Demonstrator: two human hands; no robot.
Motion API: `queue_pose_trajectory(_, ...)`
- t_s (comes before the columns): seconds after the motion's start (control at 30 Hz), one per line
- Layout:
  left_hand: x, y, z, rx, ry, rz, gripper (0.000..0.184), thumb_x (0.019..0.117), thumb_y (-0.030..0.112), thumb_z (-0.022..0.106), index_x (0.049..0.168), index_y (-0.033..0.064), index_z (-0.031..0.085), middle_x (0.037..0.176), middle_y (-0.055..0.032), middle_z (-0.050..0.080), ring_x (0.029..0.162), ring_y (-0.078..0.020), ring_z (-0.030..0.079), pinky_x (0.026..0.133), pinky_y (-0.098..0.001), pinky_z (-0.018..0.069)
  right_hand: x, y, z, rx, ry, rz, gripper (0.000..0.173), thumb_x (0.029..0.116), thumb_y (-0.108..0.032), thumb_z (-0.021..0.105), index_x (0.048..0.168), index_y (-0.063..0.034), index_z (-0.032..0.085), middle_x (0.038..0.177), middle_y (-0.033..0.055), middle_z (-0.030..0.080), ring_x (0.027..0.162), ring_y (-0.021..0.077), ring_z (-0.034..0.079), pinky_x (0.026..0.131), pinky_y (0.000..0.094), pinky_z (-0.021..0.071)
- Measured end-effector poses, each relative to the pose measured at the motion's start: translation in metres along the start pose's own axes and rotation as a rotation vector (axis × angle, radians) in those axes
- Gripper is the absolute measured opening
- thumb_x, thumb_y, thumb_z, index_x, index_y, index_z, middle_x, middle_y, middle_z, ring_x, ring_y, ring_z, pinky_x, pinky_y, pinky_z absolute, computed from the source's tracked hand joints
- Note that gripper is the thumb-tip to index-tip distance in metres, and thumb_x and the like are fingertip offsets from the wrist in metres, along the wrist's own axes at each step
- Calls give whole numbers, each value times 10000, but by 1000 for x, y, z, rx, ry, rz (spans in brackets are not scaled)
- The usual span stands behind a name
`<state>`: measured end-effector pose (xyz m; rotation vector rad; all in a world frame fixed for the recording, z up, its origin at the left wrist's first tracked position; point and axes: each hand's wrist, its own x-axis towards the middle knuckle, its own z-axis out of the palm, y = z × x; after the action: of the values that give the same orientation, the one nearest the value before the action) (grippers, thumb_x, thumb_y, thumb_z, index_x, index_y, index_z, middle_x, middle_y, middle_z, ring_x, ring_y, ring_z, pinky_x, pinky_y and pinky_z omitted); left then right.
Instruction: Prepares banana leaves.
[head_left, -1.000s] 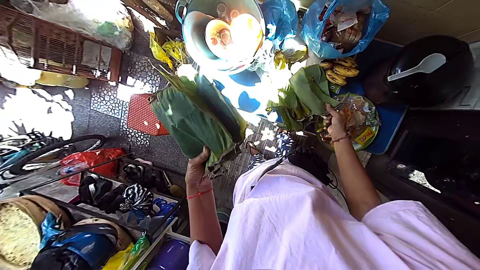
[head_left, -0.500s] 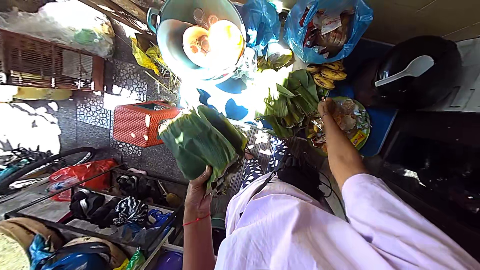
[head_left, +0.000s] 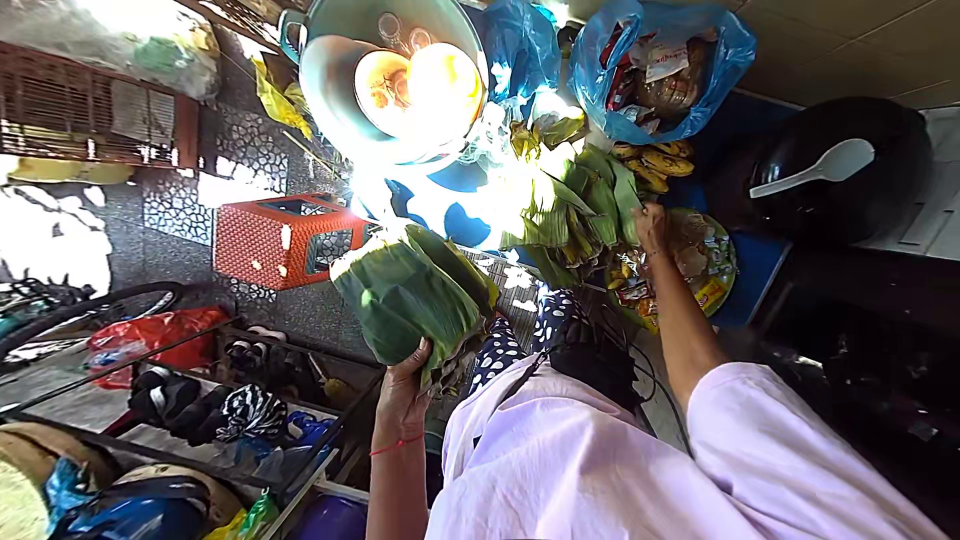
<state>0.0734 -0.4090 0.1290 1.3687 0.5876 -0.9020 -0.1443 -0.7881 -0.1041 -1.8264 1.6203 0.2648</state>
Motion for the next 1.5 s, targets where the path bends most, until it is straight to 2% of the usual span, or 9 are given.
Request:
queue_pose_trajectory(0.23,9,-2,16,50,-28,-17,187,1019,-6,440,1044,41,620,846,-91,755,720,-133,740,652,-270,628,-27,-5,-53,-14,190,-187,388,1073,-271,532,1253,38,683,1227,280,682,1152,471,648,1011,664,452)
queue_pose_trajectory(0.37,10,-2,15,64,-20,-11,186,1019,-7,434,1040,41,613,837,-84,751,712,-128,736,642,-265,626,-12,-10,-36,199,16,-264,429,1037,-324,616,1174,72,706,1082,298,705,1032,448,676,970,624,488)
queue_pose_trajectory(0.47,9,-3,11,81,11,-6,181,1018,-10,443,1039,44,614,831,-79,750,694,-114,731,612,-246,617,11,-11,-10,274,-108,-247,449,1041,-371,598,1160,45,716,1132,253,695,1003,383,671,953,580,498)
queue_pose_trajectory(0.6,3,-8,9,85,91,-6,186,1009,-22,441,1044,50,608,830,-67,751,691,-104,730,604,-239,614,55,-16,24,83,41,-119,384,1061,-161,475,1378,-3,621,1318,255,656,1260,409,616,1094,571,451)
queue_pose_trajectory(0.7,0,-16,4,87,144,-10,184,997,-33,447,1059,56,596,832,-58,748,693,-101,729,597,-237,613,81,-22,47,-9,72,-146,416,1049,-141,504,1444,-22,560,1342,241,646,1267,413,611,1085,592,450)
queue_pose_trajectory(0.87,-3,-26,0,72,169,-43,194,992,-18,443,1055,67,605,838,-56,752,701,-97,730,602,-241,614,88,-45,57,-70,27,-180,356,1056,-221,529,1327,-36,664,1293,233,675,1252,413,617,1082,597,441)
queue_pose_trajectory(1.1,0,-25,7,41,127,-53,192,1010,-13,437,1053,62,608,844,-60,750,713,-104,731,624,-244,616,33,-64,-20,-24,178,-289,384,1082,-271,494,1334,-40,666,1233,253,698,1164,458,657,977,661,466)
queue_pose_trajectory(1.4,4,-23,18,29,60,-55,188,1025,-5,428,1050,53,605,852,-65,755,728,-113,739,646,-258,625,3,-73,-96,109,453,-489,364,1062,-259,540,1262,-4,708,1162,234,728,1109,395,695,982,549,513)
queue_pose_trajectory(1.5,4,-21,16,45,74,-44,185,1032,-14,427,1056,53,598,843,-58,753,723,-109,738,644,-249,624,4,-81,-86,100,396,-543,446,1044,-261,582,1424,-27,597,1285,237,682,1139,396,683,997,537,522)
